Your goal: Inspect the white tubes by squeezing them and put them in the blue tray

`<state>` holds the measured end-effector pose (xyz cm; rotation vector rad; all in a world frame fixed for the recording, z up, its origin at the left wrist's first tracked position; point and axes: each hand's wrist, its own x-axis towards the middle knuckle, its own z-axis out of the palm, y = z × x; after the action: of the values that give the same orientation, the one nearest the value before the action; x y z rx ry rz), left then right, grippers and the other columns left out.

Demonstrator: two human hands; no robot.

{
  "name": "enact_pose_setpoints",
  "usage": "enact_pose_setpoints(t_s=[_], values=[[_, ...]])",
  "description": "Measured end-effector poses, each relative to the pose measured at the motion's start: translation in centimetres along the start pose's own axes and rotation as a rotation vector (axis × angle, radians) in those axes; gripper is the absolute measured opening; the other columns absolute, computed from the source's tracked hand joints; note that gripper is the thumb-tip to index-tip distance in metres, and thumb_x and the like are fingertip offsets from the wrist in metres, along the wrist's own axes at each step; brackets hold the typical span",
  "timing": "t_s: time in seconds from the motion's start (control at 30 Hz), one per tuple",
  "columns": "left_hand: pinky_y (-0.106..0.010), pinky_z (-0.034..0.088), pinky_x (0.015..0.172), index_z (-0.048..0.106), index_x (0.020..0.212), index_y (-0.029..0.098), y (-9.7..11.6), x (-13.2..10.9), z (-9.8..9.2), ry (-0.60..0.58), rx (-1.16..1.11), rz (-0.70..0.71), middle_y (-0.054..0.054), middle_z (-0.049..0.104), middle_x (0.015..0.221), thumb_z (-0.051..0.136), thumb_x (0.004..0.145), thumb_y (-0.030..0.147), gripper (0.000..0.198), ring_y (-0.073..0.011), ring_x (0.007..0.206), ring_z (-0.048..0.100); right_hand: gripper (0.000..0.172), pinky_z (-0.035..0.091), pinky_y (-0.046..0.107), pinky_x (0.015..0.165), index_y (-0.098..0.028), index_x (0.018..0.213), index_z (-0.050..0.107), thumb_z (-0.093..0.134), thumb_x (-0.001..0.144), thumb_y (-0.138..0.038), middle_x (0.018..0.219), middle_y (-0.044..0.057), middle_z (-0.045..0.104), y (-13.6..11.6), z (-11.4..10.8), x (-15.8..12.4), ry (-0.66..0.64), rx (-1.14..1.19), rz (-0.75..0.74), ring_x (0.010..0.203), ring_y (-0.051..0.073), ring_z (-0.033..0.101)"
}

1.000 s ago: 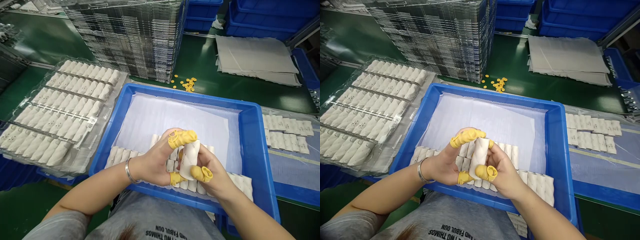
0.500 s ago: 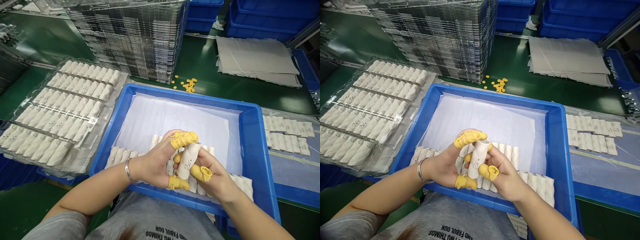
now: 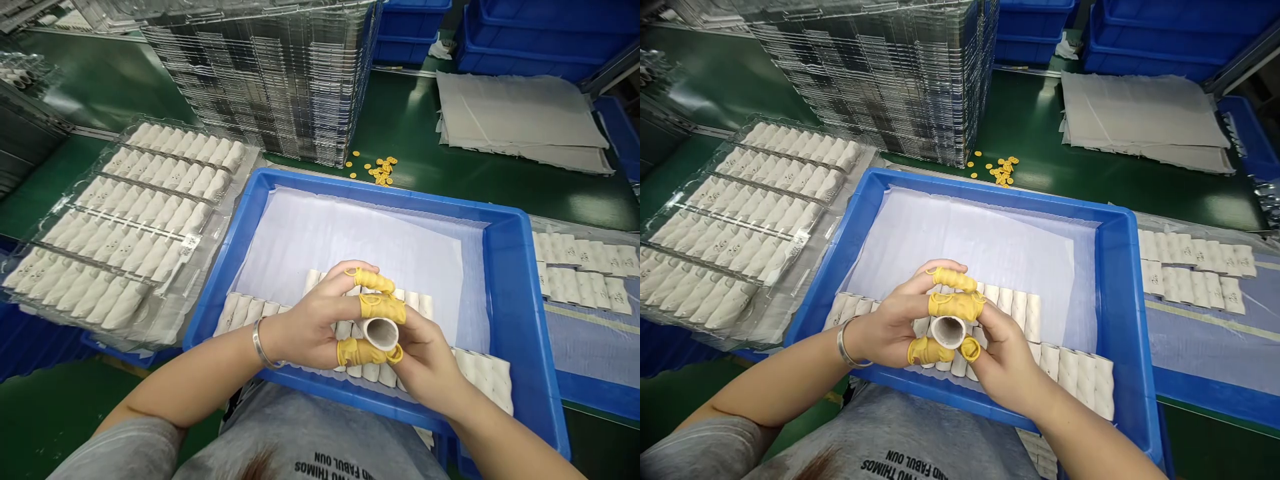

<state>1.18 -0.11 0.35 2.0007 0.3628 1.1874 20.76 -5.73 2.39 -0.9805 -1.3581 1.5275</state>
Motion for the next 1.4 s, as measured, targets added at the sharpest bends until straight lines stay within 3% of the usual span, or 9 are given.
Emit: enact_pose_setpoints(t_s=[0.17,0.4,0.57,0.63,0.73,0.83,1.0,1.2,1.4], values=[[-0.055,0.05,0.114,0.063,0.144,0.028,0.0,0.0,-0.1,0.005,0.001,-0.001,-0.01,0.073,0.12,0.079,0.092,0.047,0.057,-0.0256,0.108,0.07,0.023,0.056,0.049,0.105,-0.037,0.119,0.081,0.084,0.096,-0.036,0.117,0.006,0.077,-0.1,0.1,0.2,-0.008,-0.003,0.008,0.119,0.033,0.069],[-0.049,0.053,0.109,0.069,0.137,0.025,0.0,0.3,-0.4,0.09,-0.003,0.029,-0.007,0.072,0.105,0.083,0.089,0.045,0.054,-0.0233,0.101,0.067,0.034,0.058,0.044,0.098,-0.035,0.129,0.075,0.084,0.096,-0.034,0.122,0.007,0.075,-0.2,-1.0,0.4,-0.113,-0.107,0.062,0.113,0.031,0.068],[-0.041,0.059,0.083,0.075,0.126,0.025,0.3,0.3,-0.9,0.262,-0.024,-0.062,-0.005,0.071,0.092,0.086,0.086,0.042,0.045,-0.022,0.089,0.066,0.028,0.061,0.035,0.082,-0.036,0.115,0.08,0.091,0.089,-0.034,0.104,0.003,0.075,-0.7,-2.4,0.8,0.152,0.009,0.012,0.094,0.023,0.07],[-0.038,0.06,0.08,0.078,0.119,0.023,0.5,0.1,-0.8,0.288,-0.064,-0.187,-0.006,0.075,0.094,0.089,0.083,0.033,0.039,-0.0215,0.088,0.069,0.029,0.06,0.032,0.074,-0.037,0.107,0.082,0.097,0.082,-0.036,0.096,0.002,0.073,-1.1,-2.5,0.8,0.294,0.068,-0.025,0.087,0.021,0.068],[-0.037,0.061,0.082,0.081,0.111,0.019,1.0,-0.2,-0.1,0.202,-0.196,-0.457,-0.008,0.08,0.097,0.089,0.082,0.027,0.031,-0.0213,0.088,0.073,0.032,0.059,0.031,0.072,-0.038,0.104,0.084,0.101,0.077,-0.038,0.094,0.002,0.071,-1.5,-2.2,0.7,0.388,0.123,-0.074,0.085,0.02,0.066],[-0.034,0.06,0.079,0.08,0.099,0.016,1.4,-0.3,0.9,0.079,-0.485,-0.676,-0.006,0.079,0.092,0.091,0.079,0.03,0.027,-0.019,0.083,0.071,0.032,0.059,0.03,0.075,-0.035,0.107,0.084,0.099,0.079,-0.042,0.096,0.003,0.071,-1.6,-1.8,0.4,0.33,0.141,-0.088,0.088,0.02,0.065],[-0.027,0.055,0.072,0.075,0.085,0.013,2.0,-0.1,1.8,-0.063,-0.908,-0.903,-0.002,0.071,0.08,0.096,0.073,0.038,0.035,-0.0125,0.072,0.062,0.035,0.061,0.03,0.081,-0.034,0.119,0.081,0.093,0.087,-0.043,0.106,0.003,0.076,-1.4,-1.6,0.1,0.144,0.201,-0.057,0.095,0.02,0.071],[-0.024,0.05,0.068,0.075,0.084,0.012,2.4,-0.7,1.7,-0.136,-1.031,-1.054,-0.003,0.068,0.076,0.093,0.072,0.057,0.05,-0.0116,0.07,0.06,0.038,0.062,0.026,0.081,-0.034,0.131,0.075,0.086,0.096,-0.041,0.106,0.002,0.079,-1.4,-1.5,0.6,-0.063,0.455,0.074,0.085,0.015,0.075],[-0.027,0.051,0.072,0.074,0.084,0.013,2.4,-0.9,1.4,-0.2,-1.017,-1.078,-0.003,0.068,0.077,0.091,0.073,0.058,0.05,-0.0128,0.072,0.061,0.038,0.062,0.022,0.08,-0.03,0.129,0.076,0.088,0.094,-0.039,0.109,0.002,0.08,-1.4,-1.3,0.6,-0.087,0.505,0.106,0.093,0.014,0.075]])
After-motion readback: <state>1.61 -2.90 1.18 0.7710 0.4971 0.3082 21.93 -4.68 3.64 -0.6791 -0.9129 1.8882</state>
